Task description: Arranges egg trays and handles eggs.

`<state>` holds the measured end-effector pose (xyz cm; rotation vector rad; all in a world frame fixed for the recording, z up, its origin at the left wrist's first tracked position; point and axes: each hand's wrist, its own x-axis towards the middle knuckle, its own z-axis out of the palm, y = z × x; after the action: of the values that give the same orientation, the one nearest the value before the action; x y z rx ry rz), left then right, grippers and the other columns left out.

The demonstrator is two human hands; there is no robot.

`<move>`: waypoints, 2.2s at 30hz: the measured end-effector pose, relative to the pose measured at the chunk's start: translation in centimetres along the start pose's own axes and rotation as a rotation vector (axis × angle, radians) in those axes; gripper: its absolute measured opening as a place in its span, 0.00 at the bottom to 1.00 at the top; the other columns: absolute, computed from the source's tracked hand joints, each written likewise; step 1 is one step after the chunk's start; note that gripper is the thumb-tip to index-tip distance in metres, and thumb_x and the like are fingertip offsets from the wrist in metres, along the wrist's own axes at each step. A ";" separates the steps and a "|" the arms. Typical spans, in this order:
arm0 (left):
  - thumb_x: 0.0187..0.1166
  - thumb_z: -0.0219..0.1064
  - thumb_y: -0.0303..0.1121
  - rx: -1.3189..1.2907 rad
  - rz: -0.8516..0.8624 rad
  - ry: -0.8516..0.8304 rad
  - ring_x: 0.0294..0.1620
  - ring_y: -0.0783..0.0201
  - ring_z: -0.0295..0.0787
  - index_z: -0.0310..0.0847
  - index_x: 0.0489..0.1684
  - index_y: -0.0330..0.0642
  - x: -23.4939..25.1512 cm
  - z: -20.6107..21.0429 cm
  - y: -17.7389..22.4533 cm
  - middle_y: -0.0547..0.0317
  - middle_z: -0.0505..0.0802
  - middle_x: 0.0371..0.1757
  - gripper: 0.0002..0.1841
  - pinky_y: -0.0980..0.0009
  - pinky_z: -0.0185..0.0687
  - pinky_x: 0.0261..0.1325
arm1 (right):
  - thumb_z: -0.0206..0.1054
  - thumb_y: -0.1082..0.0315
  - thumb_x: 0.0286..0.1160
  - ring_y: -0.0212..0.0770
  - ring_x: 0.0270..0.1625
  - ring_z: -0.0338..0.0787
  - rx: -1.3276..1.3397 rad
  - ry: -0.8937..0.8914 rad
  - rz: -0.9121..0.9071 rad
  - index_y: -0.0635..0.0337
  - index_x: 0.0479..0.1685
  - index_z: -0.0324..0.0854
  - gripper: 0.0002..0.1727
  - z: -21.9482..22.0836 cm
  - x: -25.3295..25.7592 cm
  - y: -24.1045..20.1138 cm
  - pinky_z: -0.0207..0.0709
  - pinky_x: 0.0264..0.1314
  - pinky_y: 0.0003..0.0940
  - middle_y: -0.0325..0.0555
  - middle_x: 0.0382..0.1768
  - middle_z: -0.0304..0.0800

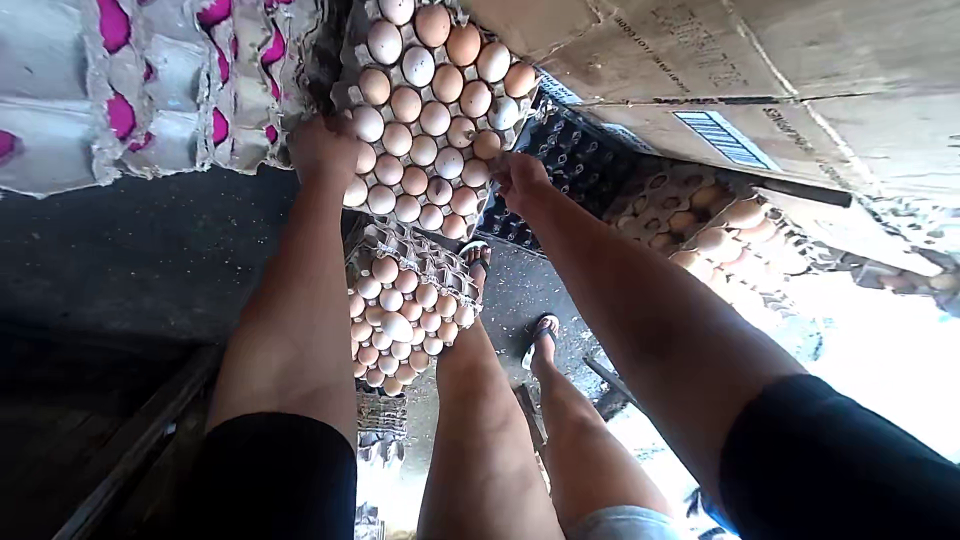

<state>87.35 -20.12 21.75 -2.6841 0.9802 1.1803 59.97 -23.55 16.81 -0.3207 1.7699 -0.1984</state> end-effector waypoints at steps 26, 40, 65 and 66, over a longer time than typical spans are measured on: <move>0.76 0.70 0.44 -0.206 0.455 -0.276 0.75 0.40 0.79 0.83 0.66 0.31 -39.2 20.1 11.8 0.35 0.88 0.66 0.27 0.46 0.67 0.83 | 0.50 0.84 0.74 0.43 0.53 0.82 0.123 0.291 0.114 0.72 0.71 0.73 0.24 -44.3 -19.6 20.3 0.79 0.55 0.36 0.59 0.61 0.80; 0.84 0.68 0.40 -0.112 0.538 -0.218 0.78 0.39 0.75 0.74 0.76 0.30 -39.1 32.8 23.6 0.30 0.81 0.73 0.27 0.45 0.67 0.83 | 0.52 0.66 0.86 0.57 0.77 0.78 0.152 0.317 -0.030 0.60 0.76 0.79 0.23 -57.1 -4.6 19.3 0.71 0.76 0.62 0.61 0.74 0.80; 0.85 0.65 0.28 0.445 0.480 -0.457 0.83 0.32 0.69 0.55 0.87 0.23 -46.2 22.0 15.3 0.21 0.68 0.84 0.33 0.45 0.66 0.84 | 0.74 0.57 0.76 0.66 0.68 0.85 0.335 0.425 -0.301 0.55 0.80 0.75 0.32 -58.3 -9.2 17.3 0.78 0.68 0.66 0.67 0.68 0.83; 0.85 0.64 0.28 0.486 0.477 -0.473 0.83 0.31 0.69 0.55 0.87 0.23 -46.5 21.3 14.8 0.20 0.67 0.84 0.33 0.44 0.66 0.84 | 0.74 0.59 0.77 0.66 0.68 0.85 0.455 0.404 -0.279 0.58 0.79 0.74 0.32 -58.1 -10.7 19.5 0.78 0.69 0.66 0.67 0.67 0.84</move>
<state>41.52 -1.17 41.13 -1.7431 1.5981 1.3320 3.39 -4.00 33.64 -0.2028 2.0038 -0.9033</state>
